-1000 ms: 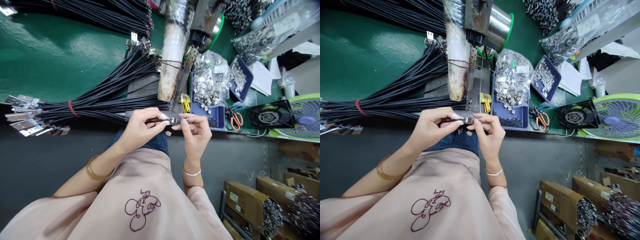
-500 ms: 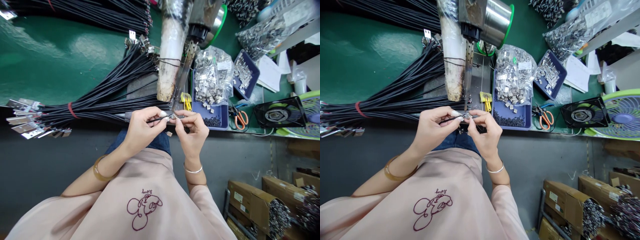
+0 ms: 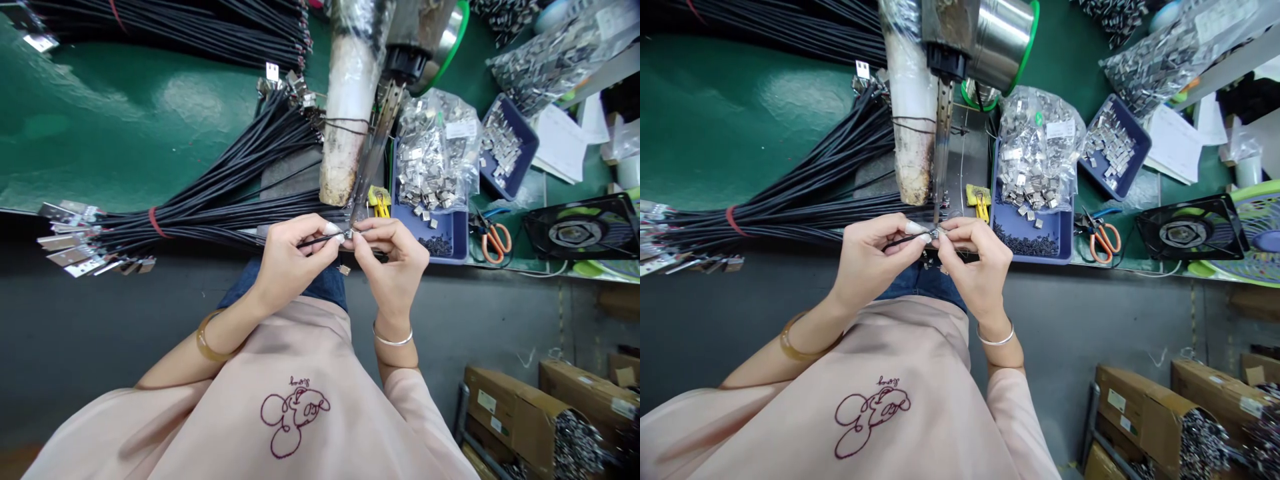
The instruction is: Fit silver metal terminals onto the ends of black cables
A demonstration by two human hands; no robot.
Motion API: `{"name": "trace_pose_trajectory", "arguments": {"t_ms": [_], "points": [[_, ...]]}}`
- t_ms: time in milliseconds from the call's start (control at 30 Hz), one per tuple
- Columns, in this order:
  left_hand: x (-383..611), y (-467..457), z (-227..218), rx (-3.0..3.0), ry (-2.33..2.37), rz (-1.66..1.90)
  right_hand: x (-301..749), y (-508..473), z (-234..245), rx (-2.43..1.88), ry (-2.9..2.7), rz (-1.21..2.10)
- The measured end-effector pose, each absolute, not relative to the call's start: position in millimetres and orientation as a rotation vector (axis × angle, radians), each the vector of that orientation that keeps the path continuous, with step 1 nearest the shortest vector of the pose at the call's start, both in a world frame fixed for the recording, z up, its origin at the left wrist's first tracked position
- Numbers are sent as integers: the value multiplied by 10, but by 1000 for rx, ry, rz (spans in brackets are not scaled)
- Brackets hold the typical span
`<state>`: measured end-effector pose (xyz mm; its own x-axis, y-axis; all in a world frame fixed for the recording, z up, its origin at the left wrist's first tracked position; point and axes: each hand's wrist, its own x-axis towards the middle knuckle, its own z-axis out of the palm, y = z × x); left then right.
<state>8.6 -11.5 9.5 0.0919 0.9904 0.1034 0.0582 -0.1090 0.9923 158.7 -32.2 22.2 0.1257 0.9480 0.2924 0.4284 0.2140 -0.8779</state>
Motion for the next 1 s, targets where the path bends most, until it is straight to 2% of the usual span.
{"name": "trace_pose_trajectory", "arguments": {"t_ms": [433, 700, 1000], "points": [[97, -143, 96, 1249, 1189, 1116, 1616, -339, 194, -1382, -1534, 643], [95, -140, 96, 1364, 1171, 1173, 1615, -274, 234, -1381, -1490, 699], [96, -132, 115, 1302, 1160, 1117, 1654, -272, 289, -1366, -1702, 501]]}}
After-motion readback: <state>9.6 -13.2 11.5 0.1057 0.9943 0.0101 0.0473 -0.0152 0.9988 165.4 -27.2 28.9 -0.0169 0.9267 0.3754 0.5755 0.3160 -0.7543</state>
